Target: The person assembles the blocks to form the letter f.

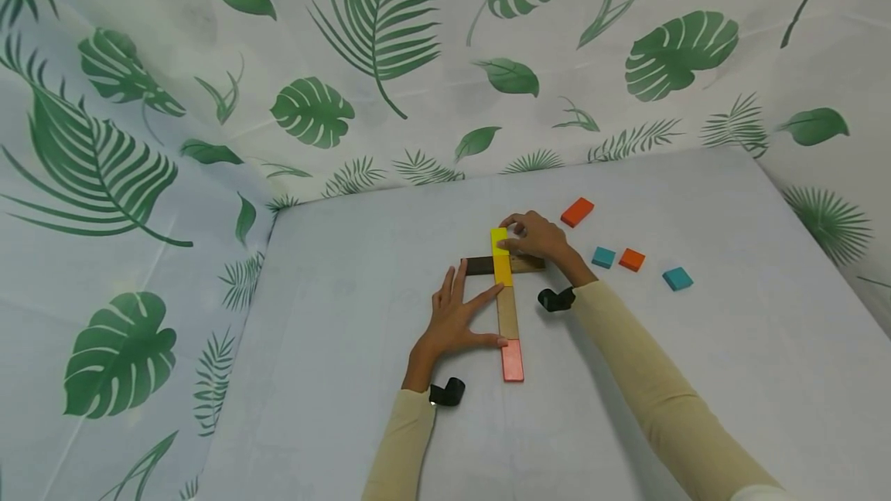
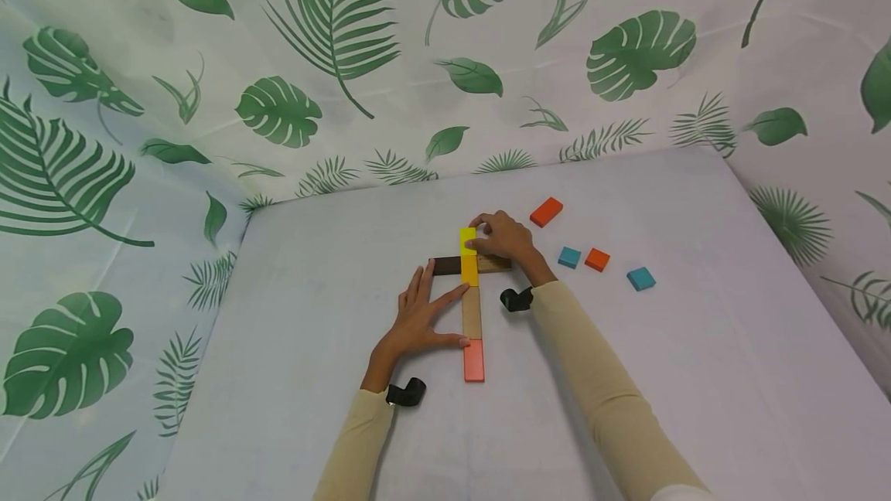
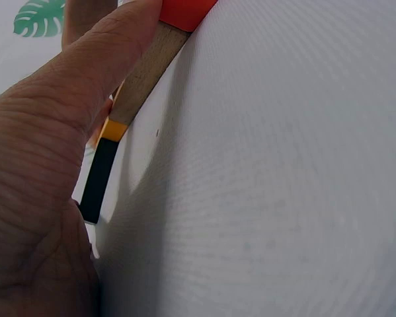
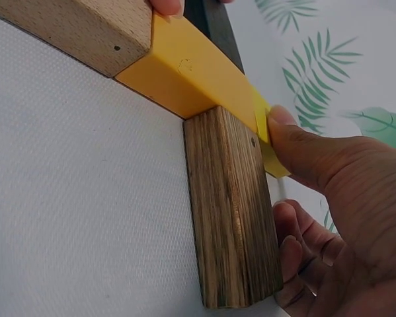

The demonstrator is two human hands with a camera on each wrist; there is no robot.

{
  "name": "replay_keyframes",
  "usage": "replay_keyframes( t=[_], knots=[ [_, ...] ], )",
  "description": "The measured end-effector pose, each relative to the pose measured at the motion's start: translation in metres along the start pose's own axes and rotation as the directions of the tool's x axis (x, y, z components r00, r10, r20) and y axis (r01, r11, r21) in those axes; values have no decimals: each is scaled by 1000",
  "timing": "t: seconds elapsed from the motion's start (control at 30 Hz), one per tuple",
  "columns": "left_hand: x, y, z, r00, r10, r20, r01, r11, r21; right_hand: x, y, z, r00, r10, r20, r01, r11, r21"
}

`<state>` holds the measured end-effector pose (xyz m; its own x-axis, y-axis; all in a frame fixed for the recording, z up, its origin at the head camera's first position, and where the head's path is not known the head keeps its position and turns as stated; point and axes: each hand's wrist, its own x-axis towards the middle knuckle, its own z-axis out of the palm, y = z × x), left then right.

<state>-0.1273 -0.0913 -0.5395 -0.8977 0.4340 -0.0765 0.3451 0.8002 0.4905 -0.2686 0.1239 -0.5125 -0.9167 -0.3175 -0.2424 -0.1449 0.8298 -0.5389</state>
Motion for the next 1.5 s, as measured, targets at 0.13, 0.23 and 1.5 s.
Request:
replay_keyframes(
  t=[0.13,0.23,1.5],
  knots=[
    [0,1,-1,1000,-4,4,4,1000,-3,0,1,0,1000,-2,3,2,1000,5],
    [0,1,-1,1000,-7,6,7,1000,-5,1,1,1,1000,0,8,0,1000,10],
    [-2,3,0,1000,9,-23,-9,1000,-23,-15,41,-11,815,252,-522,-203,968,150]
  ],
)
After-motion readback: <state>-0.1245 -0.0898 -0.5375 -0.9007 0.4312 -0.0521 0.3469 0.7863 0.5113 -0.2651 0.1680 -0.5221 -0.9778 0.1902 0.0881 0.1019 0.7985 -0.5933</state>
